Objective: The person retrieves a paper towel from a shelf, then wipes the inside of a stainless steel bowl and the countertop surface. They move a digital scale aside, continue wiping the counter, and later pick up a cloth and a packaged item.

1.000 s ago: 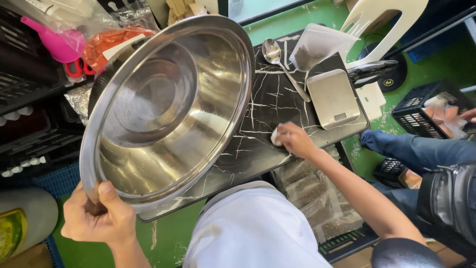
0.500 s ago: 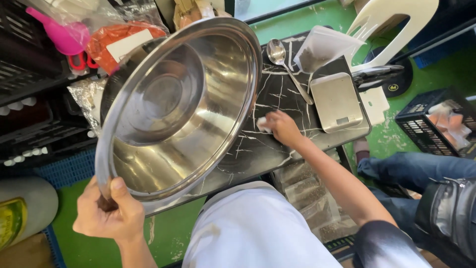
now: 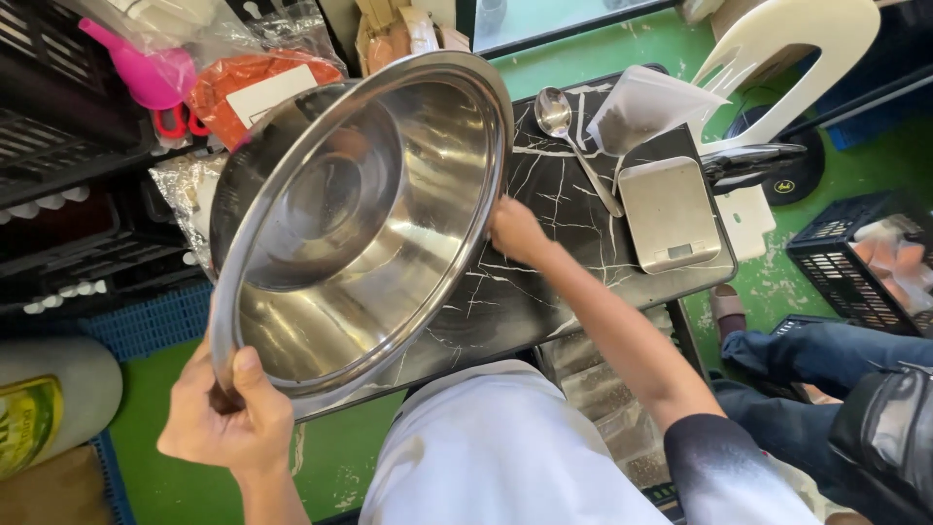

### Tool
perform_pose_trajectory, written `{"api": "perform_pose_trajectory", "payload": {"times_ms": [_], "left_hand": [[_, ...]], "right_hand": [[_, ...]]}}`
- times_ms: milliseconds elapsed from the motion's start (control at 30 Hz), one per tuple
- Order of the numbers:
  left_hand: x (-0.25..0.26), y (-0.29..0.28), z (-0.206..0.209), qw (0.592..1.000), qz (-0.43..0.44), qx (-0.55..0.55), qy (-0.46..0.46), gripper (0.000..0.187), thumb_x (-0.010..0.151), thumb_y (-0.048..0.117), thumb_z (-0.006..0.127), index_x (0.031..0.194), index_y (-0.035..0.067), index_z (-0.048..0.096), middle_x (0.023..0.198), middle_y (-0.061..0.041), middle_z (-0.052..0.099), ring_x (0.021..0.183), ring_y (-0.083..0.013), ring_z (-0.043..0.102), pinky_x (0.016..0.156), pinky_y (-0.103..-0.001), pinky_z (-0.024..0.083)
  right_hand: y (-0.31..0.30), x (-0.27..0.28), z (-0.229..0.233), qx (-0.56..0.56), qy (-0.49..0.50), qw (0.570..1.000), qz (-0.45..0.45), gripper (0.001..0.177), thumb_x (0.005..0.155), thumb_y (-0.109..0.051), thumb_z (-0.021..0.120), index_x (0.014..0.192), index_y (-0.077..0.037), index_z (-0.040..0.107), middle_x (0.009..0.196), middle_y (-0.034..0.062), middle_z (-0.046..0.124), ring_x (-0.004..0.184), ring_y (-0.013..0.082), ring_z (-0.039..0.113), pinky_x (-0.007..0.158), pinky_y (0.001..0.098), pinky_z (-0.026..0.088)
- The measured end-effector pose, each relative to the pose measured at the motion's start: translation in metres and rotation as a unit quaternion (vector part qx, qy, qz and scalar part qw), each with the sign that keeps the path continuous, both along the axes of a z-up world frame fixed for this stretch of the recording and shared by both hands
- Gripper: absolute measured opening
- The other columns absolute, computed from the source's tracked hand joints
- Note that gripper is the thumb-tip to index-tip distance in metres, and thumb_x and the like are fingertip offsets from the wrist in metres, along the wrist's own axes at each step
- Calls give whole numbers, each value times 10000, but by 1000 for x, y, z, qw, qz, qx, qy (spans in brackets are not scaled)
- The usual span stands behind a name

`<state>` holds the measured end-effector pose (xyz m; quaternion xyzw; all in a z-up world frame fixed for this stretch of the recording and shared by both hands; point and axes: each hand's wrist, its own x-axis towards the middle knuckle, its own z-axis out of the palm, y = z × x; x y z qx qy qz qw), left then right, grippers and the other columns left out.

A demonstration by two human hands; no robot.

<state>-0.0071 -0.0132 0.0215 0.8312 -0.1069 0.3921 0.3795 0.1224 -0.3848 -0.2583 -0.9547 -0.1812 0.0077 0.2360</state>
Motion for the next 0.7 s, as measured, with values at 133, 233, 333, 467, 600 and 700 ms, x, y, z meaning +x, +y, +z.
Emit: {"api": "perform_pose_trajectory", "payload": {"times_ms": [133, 233, 333, 467, 600, 700], "left_hand": [[3, -6, -12, 1000, -5, -2, 10, 361, 1073, 157, 604, 819, -94, 552, 756, -224, 651, 496, -163, 413, 450, -291, 290], [9, -9, -36, 1000, 8, 9, -1, 314, 1077, 196, 628, 915, -72, 616, 769, -181, 678, 505, -158, 490, 428, -286, 329], [11, -26, -51, 999, 13, -41, 33, 300, 1084, 199, 639, 927, -54, 601, 719, -124, 626, 519, -139, 490, 431, -273, 334], [28, -56, -67, 974, 55, -187, 114, 225, 1085, 179, 679, 956, 3, 627, 727, -68, 578, 605, -91, 456, 560, -248, 353], [36, -71, -97, 936, 79, -289, 187, 148, 1071, 105, 696, 946, 87, 617, 747, -13, 617, 702, -53, 473, 671, -231, 399], [49, -94, -93, 919, 82, -321, 212, 121, 1050, 98, 673, 934, 116, 642, 755, -7, 635, 669, -61, 492, 676, -227, 386]], "right_hand": [[-8, -46, 31, 44, -61, 989, 129, 466, 638, 186, 568, 859, -134, 824, 1001, 88, 769, 1139, 326, 616, 1039, 483, 485], [-43, -90, 39, 42, -7, 992, 123, 501, 737, 225, 557, 913, -164, 820, 1026, 50, 713, 989, 257, 593, 847, 401, 520], [-78, -120, 29, 58, 8, 992, 109, 562, 726, 213, 488, 933, -191, 819, 1023, 40, 661, 948, 271, 573, 790, 405, 508], [-126, -120, -5, 42, 22, 991, -128, 464, 828, 86, 518, 1019, -211, 820, 1121, 89, 664, 1083, 302, 631, 886, 414, 534], [-138, -123, -21, -28, 4, 945, -326, 313, 922, -13, 609, 1065, -218, 798, 1045, 66, 665, 1013, 279, 667, 902, 384, 559], [-111, -138, -8, 1, 44, 937, -347, 247, 937, -87, 622, 1111, -163, 779, 1122, 101, 664, 1126, 310, 652, 958, 420, 547]]}}
